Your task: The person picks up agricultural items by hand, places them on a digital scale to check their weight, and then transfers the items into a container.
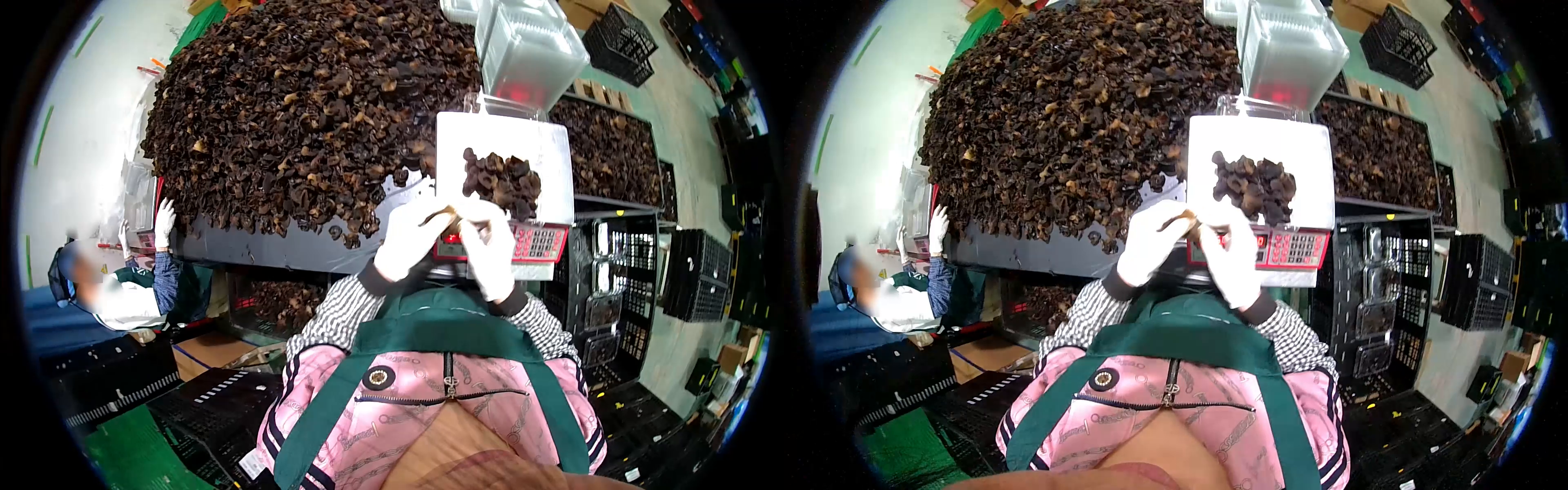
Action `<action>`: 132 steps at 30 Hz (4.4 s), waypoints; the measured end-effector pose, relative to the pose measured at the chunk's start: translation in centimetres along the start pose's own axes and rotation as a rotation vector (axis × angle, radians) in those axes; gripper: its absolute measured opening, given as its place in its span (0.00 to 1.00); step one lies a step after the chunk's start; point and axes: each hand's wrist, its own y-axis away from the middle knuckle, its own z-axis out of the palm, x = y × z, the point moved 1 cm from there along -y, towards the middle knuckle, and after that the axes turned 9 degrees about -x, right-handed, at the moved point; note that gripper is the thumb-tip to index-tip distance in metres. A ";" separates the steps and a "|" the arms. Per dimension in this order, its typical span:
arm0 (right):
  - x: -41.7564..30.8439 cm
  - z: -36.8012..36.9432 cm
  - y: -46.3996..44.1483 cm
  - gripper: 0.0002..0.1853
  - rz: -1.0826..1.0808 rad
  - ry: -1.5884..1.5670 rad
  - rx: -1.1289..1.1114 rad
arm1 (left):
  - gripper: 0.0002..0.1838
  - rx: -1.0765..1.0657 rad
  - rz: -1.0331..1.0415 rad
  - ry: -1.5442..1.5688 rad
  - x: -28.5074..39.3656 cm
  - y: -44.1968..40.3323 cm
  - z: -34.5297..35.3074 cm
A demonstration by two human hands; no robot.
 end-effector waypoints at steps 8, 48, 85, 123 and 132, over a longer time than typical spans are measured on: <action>1.2 4.3 1.9 0.14 0.328 -0.074 -0.602 | 0.10 0.338 -0.585 -0.162 -10.4 17.1 -9.3; 7.1 5.4 3.8 0.15 0.993 -0.762 -0.747 | 0.13 -0.134 -0.263 -0.775 -12.9 8.7 -1.9; 6.6 8.8 3.4 0.15 0.944 -0.737 -0.818 | 0.16 0.127 -0.240 -0.895 -14.4 12.1 -8.2; 0.4 -6.6 -4.8 0.18 -0.095 0.464 0.150 | 0.21 0.113 -0.319 -0.833 -14.7 9.0 -5.1; -0.6 -7.6 0.2 0.17 0.040 0.270 0.360 | 0.16 0.253 -0.263 -0.151 -11.3 6.4 -4.5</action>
